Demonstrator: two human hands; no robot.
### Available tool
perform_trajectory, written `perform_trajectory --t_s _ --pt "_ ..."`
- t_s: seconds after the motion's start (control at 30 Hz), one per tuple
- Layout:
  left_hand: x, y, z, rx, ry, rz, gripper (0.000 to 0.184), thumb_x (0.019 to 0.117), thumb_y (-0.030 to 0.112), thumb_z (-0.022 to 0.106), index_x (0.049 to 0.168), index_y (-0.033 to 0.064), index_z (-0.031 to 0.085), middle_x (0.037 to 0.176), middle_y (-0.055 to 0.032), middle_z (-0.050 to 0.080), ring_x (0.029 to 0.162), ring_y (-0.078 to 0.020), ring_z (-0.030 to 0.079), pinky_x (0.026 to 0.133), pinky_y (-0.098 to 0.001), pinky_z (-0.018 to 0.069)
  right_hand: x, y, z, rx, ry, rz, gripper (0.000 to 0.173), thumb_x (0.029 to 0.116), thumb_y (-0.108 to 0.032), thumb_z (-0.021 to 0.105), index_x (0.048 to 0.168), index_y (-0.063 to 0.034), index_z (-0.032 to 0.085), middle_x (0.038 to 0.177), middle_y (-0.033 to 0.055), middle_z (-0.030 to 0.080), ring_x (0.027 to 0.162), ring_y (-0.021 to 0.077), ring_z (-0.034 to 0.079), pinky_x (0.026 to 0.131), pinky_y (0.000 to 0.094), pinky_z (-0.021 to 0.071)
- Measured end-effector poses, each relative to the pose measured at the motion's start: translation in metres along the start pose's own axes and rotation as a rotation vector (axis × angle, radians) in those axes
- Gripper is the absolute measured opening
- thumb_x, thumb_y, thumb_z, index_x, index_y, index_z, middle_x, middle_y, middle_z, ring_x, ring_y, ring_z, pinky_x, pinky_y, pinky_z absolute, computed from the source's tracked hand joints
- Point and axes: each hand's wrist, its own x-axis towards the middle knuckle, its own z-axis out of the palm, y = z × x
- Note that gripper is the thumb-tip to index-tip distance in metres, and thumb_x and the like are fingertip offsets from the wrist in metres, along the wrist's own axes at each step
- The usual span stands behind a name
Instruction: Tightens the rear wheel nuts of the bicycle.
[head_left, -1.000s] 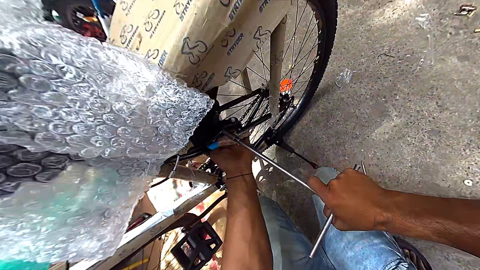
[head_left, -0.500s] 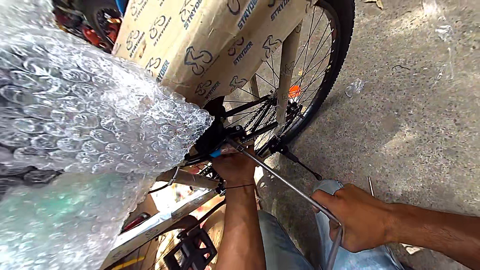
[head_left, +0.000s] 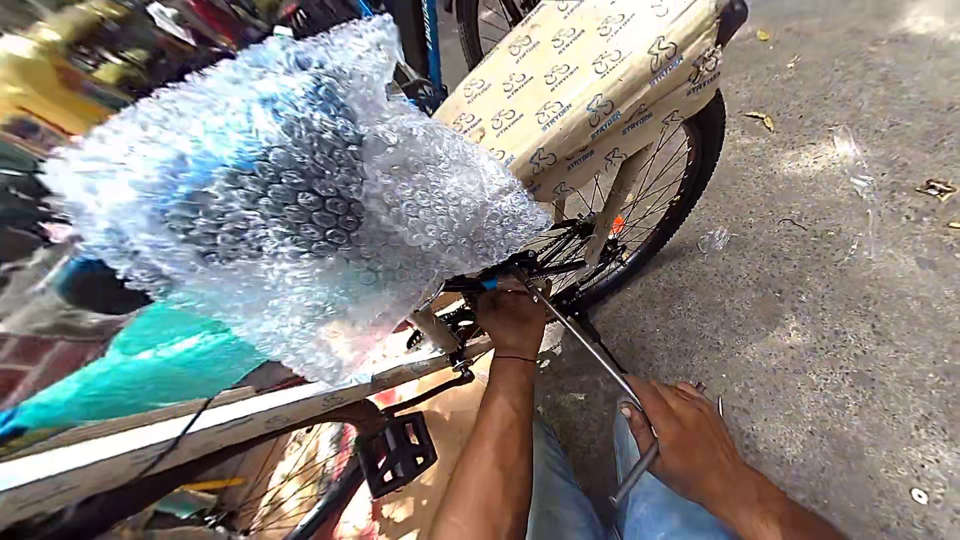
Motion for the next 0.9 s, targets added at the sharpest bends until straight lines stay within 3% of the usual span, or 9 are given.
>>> perform_trajectory --t_s 0.07,0.17,0.37,0.43,0.47,0.6,0.67,0.77,0.9 --pt "0.003 0.004 -0.001 0.064 -0.028 0.0 0.055 0.1047 0.049 0.01 0.117 0.0167 0.053 0.118 -0.0058 0.06 0.118 -0.0261 0.056 0.102 -0.0631 0.042 0.005 0.007 0.002 -0.004 0.058 -0.05 0.041 0.106 -0.039 0.044 0.111 -0.011 0.073 0.061 0.0 0.064 0.053 0.0156 0.062 0.049 0.0355 0.0501" --pt "0.007 0.003 -0.004 0.083 -0.076 0.013 0.061 0.1047 0.055 0.007 0.113 0.0187 0.056 0.111 -0.0032 0.062 0.112 -0.0233 0.058 0.097 -0.0592 0.0454 0.012 0.018 -0.006 0.01 0.069 -0.103 0.04 0.1054 -0.039 0.045 0.106 -0.011 0.073 0.053 -0.0013 0.055 0.044 0.0139 0.054 0.041 0.035 0.0436" --pt "0.001 0.002 0.0 0.13 -0.018 0.013 0.055 0.1071 0.049 0.01 0.12 0.015 0.051 0.115 -0.0062 0.057 0.112 -0.0236 0.055 0.096 -0.056 0.0462 0.032 0.022 -0.037 0.027 0.009 -0.121 0.04 0.1056 -0.043 0.044 0.093 -0.0148 0.07 0.053 -0.0042 0.052 0.044 0.0096 0.051 0.039 0.0329 0.0407" --pt "0.004 0.009 -0.001 0.146 -0.016 0.008 0.057 0.1078 0.049 0.01 0.124 0.0131 0.052 0.12 -0.0074 0.056 0.118 -0.0246 0.054 0.099 -0.0573 0.0444 0.045 0.017 -0.042 0.04 0.001 -0.125 0.038 0.1039 -0.041 0.045 0.09 -0.015 0.069 0.053 -0.0057 0.05 0.043 0.0087 0.05 0.038 0.0328 0.0398" --pt "0.005 0.014 -0.005 0.166 -0.015 0.006 0.057 0.1074 0.049 0.008 0.119 0.0146 0.052 0.116 -0.0057 0.057 0.115 -0.0231 0.054 0.097 -0.0556 0.0451 0.046 0.012 -0.04 0.041 -0.003 -0.113 0.037 0.1027 -0.041 0.045 0.087 -0.0162 0.068 0.052 -0.0066 0.049 0.043 0.0083 0.049 0.038 0.033 0.039" --pt "0.017 0.01 -0.004 0.125 -0.063 -0.002 0.053 0.1058 0.05 0.01 0.11 0.0195 0.053 0.107 -0.0017 0.059 0.108 -0.0206 0.057 0.093 -0.0533 0.0476 0.034 0.007 -0.02 0.009 0.017 -0.034 0.041 0.1051 -0.044 0.042 0.092 -0.0165 0.068 0.053 -0.0054 0.051 0.044 0.0105 0.052 0.04 0.035 0.0422" --pt "0.017 0.009 -0.009 0.088 -0.085 -0.005 0.053 0.1055 0.053 0.012 0.112 0.0199 0.053 0.11 -0.0023 0.06 0.11 -0.0211 0.057 0.095 -0.0547 0.047 0.021 0.004 -0.008 0.018 0.004 0.011 0.042 0.1056 -0.045 0.04 0.096 -0.0167 0.069 0.054 -0.0054 0.053 0.045 0.0105 0.054 0.041 0.0347 0.0437" --pt "0.017 0.007 -0.009 0.076 -0.091 -0.01 0.057 0.1039 0.059 0.01 0.107 0.0228 0.055 0.105 0.0002 0.061 0.104 -0.0188 0.059 0.089 -0.0511 0.0492 0.01 0.0 0.001 0.017 -0.025 0.053 0.044 0.1067 -0.046 0.037 0.092 -0.0172 0.067 0.053 -0.0053 0.05 0.045 0.0115 0.053 0.042 0.0345 0.0427" --pt "0.02 0.005 -0.013 0.101 -0.111 -0.019 0.061 0.1032 0.061 0.011 0.112 0.0228 0.057 0.113 -0.0004 0.062 0.111 -0.0196 0.058 0.091 -0.0526 0.0487 0.006 -0.006 0.012 -0.014 -0.032 0.07 0.048 0.108 -0.047 0.033 0.092 -0.0165 0.066 0.052 -0.0035 0.051 0.046 0.0144 0.056 0.043 0.0362 0.0449"
